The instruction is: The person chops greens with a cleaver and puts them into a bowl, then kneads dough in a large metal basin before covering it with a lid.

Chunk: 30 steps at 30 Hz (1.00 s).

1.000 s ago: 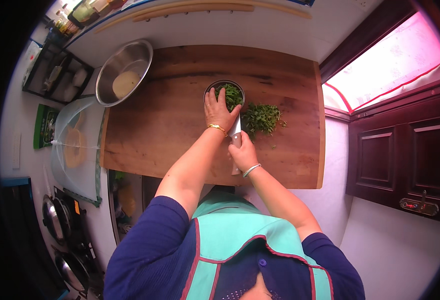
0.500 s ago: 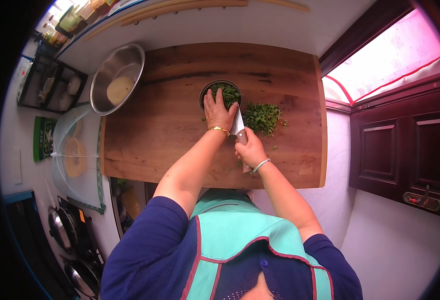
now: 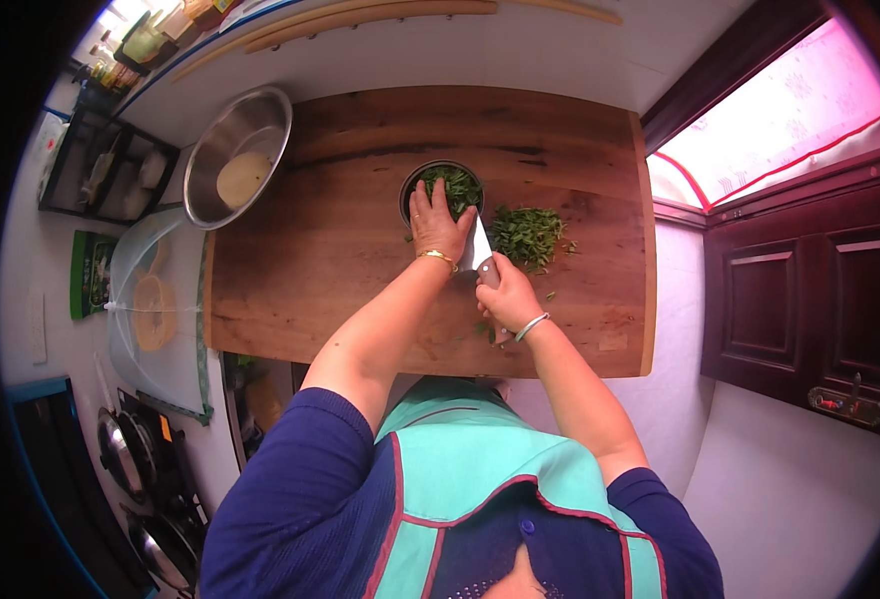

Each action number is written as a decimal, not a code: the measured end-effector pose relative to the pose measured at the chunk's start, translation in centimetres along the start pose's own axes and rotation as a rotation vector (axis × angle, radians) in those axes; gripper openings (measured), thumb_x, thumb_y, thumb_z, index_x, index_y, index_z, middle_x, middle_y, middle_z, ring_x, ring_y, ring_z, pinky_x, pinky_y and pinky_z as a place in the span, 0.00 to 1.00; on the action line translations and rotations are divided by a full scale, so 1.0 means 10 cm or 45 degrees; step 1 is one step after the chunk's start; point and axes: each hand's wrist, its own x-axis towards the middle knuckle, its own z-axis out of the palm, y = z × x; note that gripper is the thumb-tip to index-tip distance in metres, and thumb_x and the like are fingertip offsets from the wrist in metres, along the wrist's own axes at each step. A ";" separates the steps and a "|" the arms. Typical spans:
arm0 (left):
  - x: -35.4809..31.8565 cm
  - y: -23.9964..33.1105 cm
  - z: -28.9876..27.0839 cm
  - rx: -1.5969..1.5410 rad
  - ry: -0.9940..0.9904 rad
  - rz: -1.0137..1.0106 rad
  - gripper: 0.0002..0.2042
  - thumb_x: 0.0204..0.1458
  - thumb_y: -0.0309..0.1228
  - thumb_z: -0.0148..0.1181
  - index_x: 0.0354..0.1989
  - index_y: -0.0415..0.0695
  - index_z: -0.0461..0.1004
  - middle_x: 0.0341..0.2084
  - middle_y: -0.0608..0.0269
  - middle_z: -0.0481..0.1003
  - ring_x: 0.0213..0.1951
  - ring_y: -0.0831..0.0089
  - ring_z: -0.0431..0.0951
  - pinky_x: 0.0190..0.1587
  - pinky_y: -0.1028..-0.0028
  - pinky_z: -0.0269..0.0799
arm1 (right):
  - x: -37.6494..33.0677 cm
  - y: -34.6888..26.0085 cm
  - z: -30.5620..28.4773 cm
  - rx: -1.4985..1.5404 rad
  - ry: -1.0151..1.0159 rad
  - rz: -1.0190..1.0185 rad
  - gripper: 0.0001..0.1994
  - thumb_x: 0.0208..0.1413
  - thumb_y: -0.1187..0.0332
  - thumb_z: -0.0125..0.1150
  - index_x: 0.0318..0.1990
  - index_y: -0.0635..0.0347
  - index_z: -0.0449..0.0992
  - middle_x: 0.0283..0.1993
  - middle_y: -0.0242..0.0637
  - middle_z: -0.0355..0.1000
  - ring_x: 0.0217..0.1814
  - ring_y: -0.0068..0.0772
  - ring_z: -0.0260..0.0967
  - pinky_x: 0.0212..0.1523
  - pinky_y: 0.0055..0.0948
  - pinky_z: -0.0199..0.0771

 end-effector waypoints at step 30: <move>0.38 0.11 -0.08 0.083 0.103 0.666 0.16 0.53 0.37 0.56 0.50 0.46 0.73 0.57 0.54 0.66 0.61 0.52 0.60 0.62 0.56 0.55 | -0.03 0.89 -2.05 -0.001 0.717 -0.150 0.24 0.52 0.69 0.64 0.55 0.68 0.69 0.41 0.37 0.74 0.27 0.20 0.70 0.30 0.24 0.72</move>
